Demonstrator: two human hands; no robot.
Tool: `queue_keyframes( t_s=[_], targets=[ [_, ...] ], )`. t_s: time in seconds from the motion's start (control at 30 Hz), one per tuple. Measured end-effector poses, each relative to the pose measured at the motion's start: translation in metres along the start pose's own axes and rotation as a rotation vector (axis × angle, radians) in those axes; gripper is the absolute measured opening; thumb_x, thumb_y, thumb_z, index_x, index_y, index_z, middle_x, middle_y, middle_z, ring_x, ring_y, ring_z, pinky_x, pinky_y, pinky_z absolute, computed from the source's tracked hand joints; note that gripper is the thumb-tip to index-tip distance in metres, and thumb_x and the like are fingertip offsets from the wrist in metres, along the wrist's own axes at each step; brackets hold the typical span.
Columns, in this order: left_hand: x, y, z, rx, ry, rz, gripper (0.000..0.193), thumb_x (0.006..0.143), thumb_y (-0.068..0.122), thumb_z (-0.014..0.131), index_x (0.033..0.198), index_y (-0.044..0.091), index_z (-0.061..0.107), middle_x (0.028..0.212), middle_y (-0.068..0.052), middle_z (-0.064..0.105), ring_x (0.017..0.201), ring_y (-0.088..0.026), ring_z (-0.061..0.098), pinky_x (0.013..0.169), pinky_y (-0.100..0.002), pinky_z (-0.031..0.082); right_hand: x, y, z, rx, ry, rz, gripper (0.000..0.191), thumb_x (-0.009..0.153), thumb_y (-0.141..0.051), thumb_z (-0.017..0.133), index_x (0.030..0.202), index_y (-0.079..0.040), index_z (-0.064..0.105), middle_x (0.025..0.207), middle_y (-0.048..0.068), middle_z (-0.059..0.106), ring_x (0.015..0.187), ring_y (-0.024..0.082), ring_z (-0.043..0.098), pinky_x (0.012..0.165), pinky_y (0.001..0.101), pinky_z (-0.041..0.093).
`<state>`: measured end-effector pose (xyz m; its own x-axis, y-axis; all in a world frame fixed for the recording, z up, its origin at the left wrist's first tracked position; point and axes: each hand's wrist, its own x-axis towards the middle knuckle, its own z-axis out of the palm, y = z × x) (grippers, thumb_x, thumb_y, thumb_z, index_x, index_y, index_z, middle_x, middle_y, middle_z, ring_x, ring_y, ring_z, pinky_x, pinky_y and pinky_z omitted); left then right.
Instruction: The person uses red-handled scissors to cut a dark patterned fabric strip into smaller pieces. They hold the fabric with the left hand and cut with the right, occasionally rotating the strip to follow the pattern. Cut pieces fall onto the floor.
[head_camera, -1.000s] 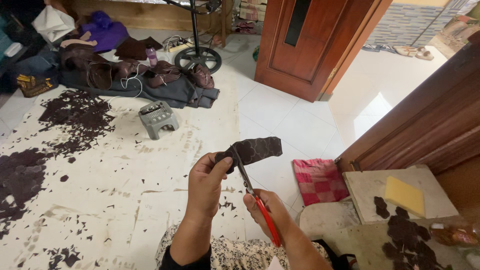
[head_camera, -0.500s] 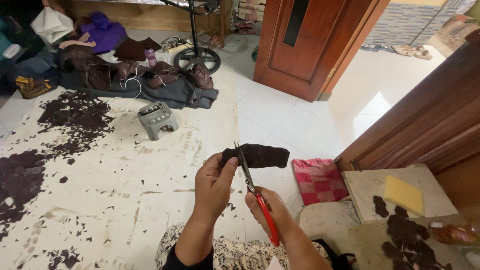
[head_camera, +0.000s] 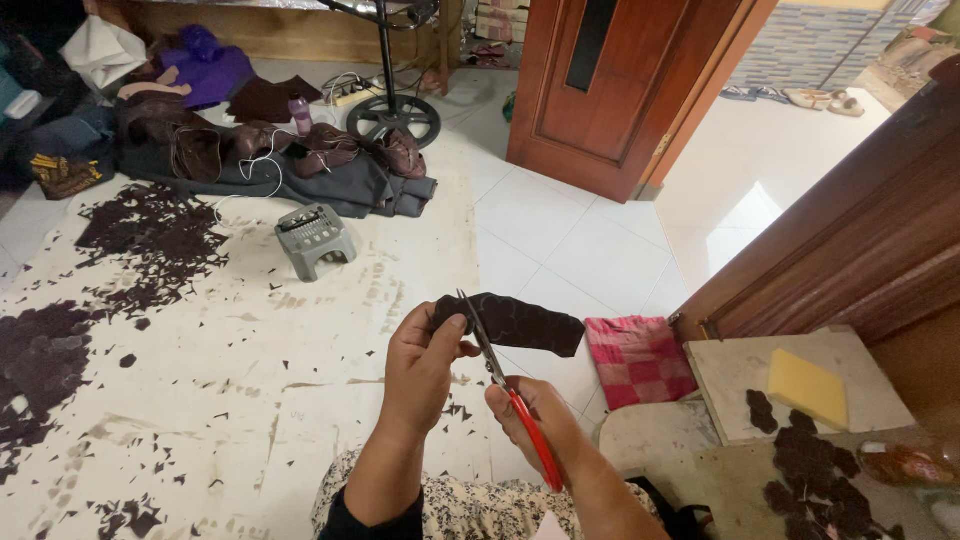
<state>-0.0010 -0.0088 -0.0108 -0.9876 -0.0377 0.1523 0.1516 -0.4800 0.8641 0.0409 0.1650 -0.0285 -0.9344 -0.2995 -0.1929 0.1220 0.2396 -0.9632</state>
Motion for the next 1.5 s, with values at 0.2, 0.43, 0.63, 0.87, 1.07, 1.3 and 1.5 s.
queue_keyframes(
  t_s=[0.2, 0.43, 0.63, 0.87, 1.07, 1.3, 1.5],
  targets=[
    [0.003, -0.007, -0.006, -0.077, -0.04, 0.041, 0.014, 0.106, 0.011, 0.06, 0.103, -0.001, 0.067, 0.091, -0.006, 0.068, 0.081, -0.011, 0.058, 0.077, -0.029, 0.051, -0.001, -0.001, 0.002, 0.064, -0.027, 0.041, 0.063, 0.088, -0.071, 0.056, 0.074, -0.01, 0.053, 0.06, -0.005, 0.045, 0.052, 0.007, 0.041, 0.045, 0.0254, 0.035],
    [0.004, -0.007, -0.005, -0.072, -0.091, -0.011, 0.021, 0.103, 0.014, 0.051, 0.109, 0.0, 0.066, 0.099, -0.006, 0.072, 0.089, -0.013, 0.068, 0.085, -0.032, 0.058, -0.003, -0.008, 0.003, 0.025, -0.037, 0.031, 0.064, 0.085, -0.074, 0.054, 0.079, -0.01, 0.058, 0.058, -0.004, 0.048, 0.052, 0.006, 0.046, 0.047, 0.0249, 0.04],
    [0.003, -0.009, -0.014, 0.013, -0.161, 0.026, 0.019, 0.105, 0.012, 0.053, 0.11, -0.002, 0.066, 0.098, -0.007, 0.072, 0.088, -0.014, 0.068, 0.084, -0.034, 0.059, -0.002, -0.008, 0.0, -0.011, -0.046, 0.017, 0.063, 0.087, -0.073, 0.055, 0.079, -0.01, 0.057, 0.059, -0.004, 0.047, 0.053, 0.007, 0.044, 0.047, 0.0249, 0.039],
    [0.003, -0.013, -0.012, -0.027, -0.138, 0.016, 0.019, 0.105, 0.013, 0.054, 0.108, -0.001, 0.066, 0.097, -0.006, 0.07, 0.088, -0.012, 0.066, 0.082, -0.033, 0.058, 0.001, 0.001, 0.0, 0.058, -0.05, 0.061, 0.063, 0.087, -0.072, 0.055, 0.077, -0.009, 0.054, 0.061, -0.003, 0.048, 0.053, 0.007, 0.044, 0.047, 0.0247, 0.039],
    [0.001, -0.009, -0.005, -0.085, -0.082, -0.043, 0.022, 0.106, 0.014, 0.053, 0.108, -0.003, 0.067, 0.096, -0.007, 0.071, 0.086, -0.013, 0.066, 0.082, -0.033, 0.058, -0.001, 0.0, 0.0, 0.075, -0.055, 0.021, 0.064, 0.088, -0.072, 0.054, 0.078, -0.009, 0.055, 0.061, -0.003, 0.047, 0.053, 0.007, 0.044, 0.047, 0.0243, 0.039],
    [-0.004, -0.015, 0.02, -0.258, 0.065, -0.122, 0.026, 0.102, 0.016, 0.05, 0.113, -0.002, 0.065, 0.095, -0.008, 0.071, 0.084, -0.016, 0.069, 0.083, -0.039, 0.062, -0.001, 0.0, 0.003, 0.124, -0.018, -0.053, 0.064, 0.09, -0.07, 0.053, 0.081, -0.007, 0.056, 0.061, -0.004, 0.048, 0.052, 0.006, 0.046, 0.046, 0.0233, 0.039],
    [-0.01, -0.026, 0.035, -0.397, 0.131, -0.085, 0.02, 0.104, 0.016, 0.052, 0.112, 0.0, 0.062, 0.096, -0.01, 0.071, 0.085, -0.017, 0.069, 0.084, -0.036, 0.059, 0.0, 0.005, 0.008, 0.27, 0.007, -0.045, 0.053, 0.095, -0.058, 0.056, 0.089, -0.005, 0.06, 0.061, -0.004, 0.045, 0.05, 0.006, 0.042, 0.044, 0.024, 0.035]
  ],
)
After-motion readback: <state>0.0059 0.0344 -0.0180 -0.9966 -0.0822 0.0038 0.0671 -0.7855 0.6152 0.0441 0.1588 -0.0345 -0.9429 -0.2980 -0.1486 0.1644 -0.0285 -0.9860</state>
